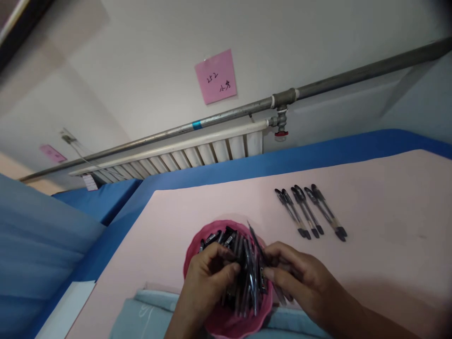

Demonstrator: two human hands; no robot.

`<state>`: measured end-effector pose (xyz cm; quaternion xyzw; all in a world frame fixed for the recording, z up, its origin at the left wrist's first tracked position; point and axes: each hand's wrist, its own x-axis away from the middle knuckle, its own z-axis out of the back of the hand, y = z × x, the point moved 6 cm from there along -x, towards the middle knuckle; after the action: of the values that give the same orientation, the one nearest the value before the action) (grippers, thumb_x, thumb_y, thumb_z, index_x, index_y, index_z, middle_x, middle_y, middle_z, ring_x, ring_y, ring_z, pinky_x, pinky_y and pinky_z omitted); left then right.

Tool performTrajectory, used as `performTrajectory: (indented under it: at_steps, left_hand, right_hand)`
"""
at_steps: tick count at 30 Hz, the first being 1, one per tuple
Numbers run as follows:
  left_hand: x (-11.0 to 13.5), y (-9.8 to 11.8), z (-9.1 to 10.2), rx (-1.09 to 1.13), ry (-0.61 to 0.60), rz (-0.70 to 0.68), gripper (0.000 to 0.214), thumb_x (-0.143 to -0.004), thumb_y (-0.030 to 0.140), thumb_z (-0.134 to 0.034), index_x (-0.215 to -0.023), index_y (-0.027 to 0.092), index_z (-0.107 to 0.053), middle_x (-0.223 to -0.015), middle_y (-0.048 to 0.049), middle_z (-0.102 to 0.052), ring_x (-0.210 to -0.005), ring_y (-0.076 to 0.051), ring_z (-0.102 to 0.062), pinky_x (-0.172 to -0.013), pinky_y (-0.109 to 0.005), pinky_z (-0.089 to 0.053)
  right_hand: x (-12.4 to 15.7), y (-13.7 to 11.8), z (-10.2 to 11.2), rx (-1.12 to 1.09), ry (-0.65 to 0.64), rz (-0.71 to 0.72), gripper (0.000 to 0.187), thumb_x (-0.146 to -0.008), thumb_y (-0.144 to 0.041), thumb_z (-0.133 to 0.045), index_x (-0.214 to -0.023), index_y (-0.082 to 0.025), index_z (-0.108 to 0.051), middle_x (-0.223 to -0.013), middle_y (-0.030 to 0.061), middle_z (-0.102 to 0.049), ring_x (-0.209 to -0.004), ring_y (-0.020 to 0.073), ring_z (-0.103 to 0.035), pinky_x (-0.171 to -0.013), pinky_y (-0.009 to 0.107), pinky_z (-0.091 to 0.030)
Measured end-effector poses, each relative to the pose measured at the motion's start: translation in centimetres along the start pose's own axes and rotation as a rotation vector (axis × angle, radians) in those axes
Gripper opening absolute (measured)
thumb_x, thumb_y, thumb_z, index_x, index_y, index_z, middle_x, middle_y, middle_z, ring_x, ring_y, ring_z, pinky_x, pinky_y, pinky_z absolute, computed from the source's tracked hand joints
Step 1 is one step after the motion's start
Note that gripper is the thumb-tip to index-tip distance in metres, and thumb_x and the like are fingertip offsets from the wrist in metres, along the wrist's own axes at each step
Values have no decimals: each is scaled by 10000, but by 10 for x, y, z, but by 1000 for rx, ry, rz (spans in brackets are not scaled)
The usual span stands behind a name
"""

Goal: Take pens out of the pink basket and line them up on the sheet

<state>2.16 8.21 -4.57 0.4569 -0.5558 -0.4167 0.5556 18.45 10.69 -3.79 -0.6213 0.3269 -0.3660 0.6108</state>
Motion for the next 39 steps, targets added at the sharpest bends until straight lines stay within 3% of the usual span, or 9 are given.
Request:
performTrajectory:
  at_steps: [5, 8, 12, 19, 28, 39]
  left_hand:
    - [0, -2, -1, 84, 14, 31, 160, -685, 198, -653, -800, 166, -546, -541, 27, -583, -477, -90, -510, -474, -200, -380]
    - [1, -3, -8, 142, -42, 61, 169, -657, 187, -673, -755, 156, -540, -577, 8, -614, -458, -87, -526, -463, -196, -392]
    - [3, -2, -18, 161, -82, 86, 156, -666, 183, -667, -738, 144, -535, -640, -20, -647, -469, -79, -548, -476, -185, -401]
    - [2, -3, -23, 281, -114, 43, 146, -697, 178, -657, -753, 146, -526, -660, -20, -646, -494, -81, -560, -485, -188, -417]
    - [1, -3, -24, 306, -116, 52, 131, -703, 159, -646, -754, 141, -526, -657, -25, -647, -515, -87, -572, -486, -182, -432]
    - [4, -4, -29, 345, -167, 83, 140, -674, 148, -666, -720, 137, -534, -638, -44, -645, -525, -111, -579, -463, -198, -450]
  right_hand:
    - [1, 7, -7, -81, -41, -38, 100, -776, -289, -528, -753, -192, -522, -501, -65, -444, -416, 68, -408, -410, 199, -340]
    - [-2, 7, 3, -221, 77, -62, 141, -760, -323, -539, -765, -189, -496, -540, -46, -521, -390, 64, -421, -369, 195, -321]
    - [-5, 2, 13, -371, 189, -37, 141, -755, -304, -539, -803, -188, -475, -645, 12, -622, -484, 111, -543, -409, 217, -374]
    - [-4, 1, 8, -438, 143, -24, 135, -755, -290, -540, -816, -183, -485, -621, 7, -633, -457, 113, -547, -420, 231, -385]
    - [0, -2, 10, -386, 150, -27, 119, -766, -264, -524, -836, -171, -500, -644, 18, -640, -479, 110, -553, -435, 231, -375]
    - [1, -4, 7, -507, 84, -42, 89, -779, -239, -521, -839, -188, -481, -674, 11, -645, -524, 117, -564, -478, 236, -406]
